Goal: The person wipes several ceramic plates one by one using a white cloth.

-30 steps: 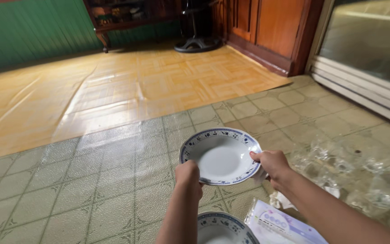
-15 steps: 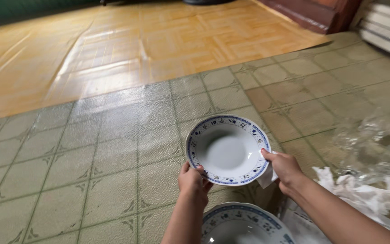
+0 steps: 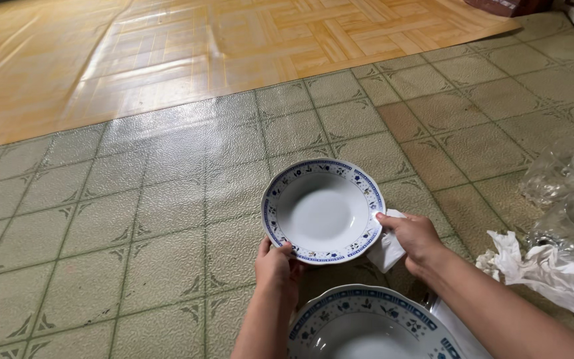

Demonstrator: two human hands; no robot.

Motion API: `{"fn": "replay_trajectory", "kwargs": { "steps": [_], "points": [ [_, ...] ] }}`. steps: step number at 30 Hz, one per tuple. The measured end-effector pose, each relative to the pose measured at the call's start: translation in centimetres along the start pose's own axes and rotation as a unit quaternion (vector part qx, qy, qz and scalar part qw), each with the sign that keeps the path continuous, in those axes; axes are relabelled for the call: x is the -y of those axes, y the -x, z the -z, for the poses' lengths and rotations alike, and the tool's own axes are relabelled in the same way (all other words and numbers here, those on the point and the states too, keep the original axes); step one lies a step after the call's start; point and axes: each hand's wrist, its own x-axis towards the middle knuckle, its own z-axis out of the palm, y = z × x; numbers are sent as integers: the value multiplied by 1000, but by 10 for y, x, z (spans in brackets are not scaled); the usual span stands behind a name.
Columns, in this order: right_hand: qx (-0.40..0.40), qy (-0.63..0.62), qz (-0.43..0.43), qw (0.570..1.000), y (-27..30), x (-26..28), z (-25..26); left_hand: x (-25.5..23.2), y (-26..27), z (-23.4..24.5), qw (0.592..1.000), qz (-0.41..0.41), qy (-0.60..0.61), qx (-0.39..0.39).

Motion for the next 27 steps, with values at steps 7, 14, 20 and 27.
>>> {"fn": "replay_trajectory", "kwargs": {
  "steps": [7, 14, 20, 27],
  "points": [
    [-56, 62, 36, 996, 9, 16, 13, -1, -15, 4, 999, -10, -26, 27],
    [-68, 381, 136, 912, 62, 40, 20, -18, 15, 17, 969, -82, -226, -61],
    [-7, 471, 182, 863, 121, 65, 21, -34, 66, 48, 935, -138, -319, -64],
    [119, 462, 134, 869, 197, 66, 16, -38, 117, 66, 931, -106, -350, -13]
  ]
}}
